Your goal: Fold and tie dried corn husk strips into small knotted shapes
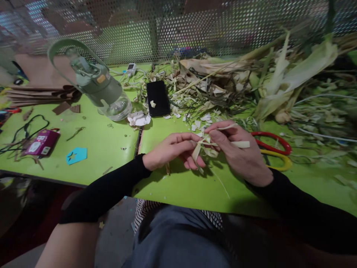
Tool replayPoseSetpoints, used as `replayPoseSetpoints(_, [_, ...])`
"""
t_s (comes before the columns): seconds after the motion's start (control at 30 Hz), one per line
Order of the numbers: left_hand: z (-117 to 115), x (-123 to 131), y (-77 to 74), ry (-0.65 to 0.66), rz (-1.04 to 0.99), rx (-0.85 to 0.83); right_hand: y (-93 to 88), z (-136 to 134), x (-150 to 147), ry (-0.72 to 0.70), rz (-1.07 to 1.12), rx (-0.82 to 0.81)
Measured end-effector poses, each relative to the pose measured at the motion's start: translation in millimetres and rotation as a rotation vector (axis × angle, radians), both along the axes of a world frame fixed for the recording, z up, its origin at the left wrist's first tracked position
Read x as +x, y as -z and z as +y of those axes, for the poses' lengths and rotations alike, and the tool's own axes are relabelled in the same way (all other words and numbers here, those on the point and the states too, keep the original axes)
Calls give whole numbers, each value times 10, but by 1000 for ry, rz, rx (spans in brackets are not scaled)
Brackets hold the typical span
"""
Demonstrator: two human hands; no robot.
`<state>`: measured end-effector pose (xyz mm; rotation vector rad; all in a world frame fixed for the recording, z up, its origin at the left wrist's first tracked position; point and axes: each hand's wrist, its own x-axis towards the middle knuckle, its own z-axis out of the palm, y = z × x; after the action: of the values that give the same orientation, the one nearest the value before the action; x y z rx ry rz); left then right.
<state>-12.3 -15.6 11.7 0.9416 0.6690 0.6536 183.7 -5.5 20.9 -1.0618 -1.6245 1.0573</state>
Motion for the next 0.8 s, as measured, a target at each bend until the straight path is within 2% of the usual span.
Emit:
replayPoseSetpoints(0.17, [5,8,7,4,-22,13,6,12,-1,-5,-8,-9])
replayPoseSetpoints(0.43, [-21,60,-61,-156,55,79,35,0,-14,-35,14,-61])
replayPoseSetpoints(0.8, [-15,63,-12,-165,85,144,19,9,9,-58,-53,-13])
